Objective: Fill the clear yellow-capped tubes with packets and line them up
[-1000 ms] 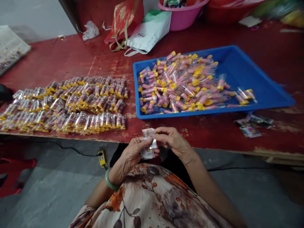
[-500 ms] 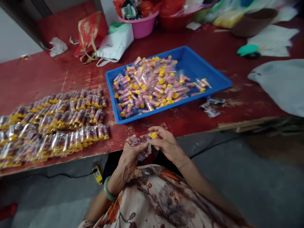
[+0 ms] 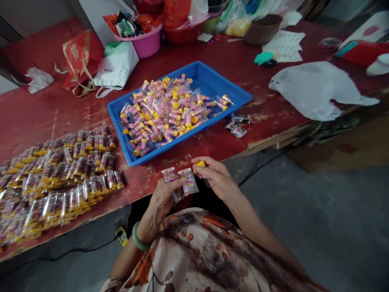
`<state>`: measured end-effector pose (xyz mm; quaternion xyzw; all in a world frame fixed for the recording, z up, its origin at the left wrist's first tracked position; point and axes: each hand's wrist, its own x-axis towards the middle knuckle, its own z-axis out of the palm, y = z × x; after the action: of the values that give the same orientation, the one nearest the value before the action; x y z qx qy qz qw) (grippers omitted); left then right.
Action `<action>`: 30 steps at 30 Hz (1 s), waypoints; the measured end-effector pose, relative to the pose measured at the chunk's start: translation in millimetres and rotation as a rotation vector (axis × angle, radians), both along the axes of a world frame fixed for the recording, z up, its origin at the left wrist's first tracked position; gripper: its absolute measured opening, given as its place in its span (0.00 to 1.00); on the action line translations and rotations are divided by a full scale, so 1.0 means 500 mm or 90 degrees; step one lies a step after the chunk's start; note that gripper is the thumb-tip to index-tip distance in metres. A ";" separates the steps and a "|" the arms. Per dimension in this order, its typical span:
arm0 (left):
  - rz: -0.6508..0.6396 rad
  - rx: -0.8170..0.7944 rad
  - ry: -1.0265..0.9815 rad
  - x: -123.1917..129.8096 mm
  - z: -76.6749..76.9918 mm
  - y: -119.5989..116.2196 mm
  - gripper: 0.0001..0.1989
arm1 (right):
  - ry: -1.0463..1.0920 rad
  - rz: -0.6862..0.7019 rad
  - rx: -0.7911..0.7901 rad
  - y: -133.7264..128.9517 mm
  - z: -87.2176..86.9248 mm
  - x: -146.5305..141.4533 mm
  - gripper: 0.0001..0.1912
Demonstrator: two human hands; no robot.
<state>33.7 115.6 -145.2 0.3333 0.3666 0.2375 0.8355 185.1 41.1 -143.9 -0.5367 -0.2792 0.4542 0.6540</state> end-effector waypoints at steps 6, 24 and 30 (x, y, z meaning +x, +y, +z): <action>0.070 -0.005 0.007 0.019 0.009 -0.005 0.16 | -0.037 -0.113 0.012 -0.085 0.000 0.046 0.16; 0.129 -0.136 -0.120 0.017 0.019 -0.020 0.18 | -0.270 -0.166 0.238 -0.093 -0.001 -0.051 0.11; 0.140 -0.190 -0.141 0.009 0.017 -0.015 0.19 | -0.527 -0.228 0.294 -0.087 -0.011 -0.063 0.18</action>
<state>38.3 108.1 -136.7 0.1357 0.3380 0.3052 0.8799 153.5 -2.2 -149.4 -0.5525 -0.5121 0.0105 0.6575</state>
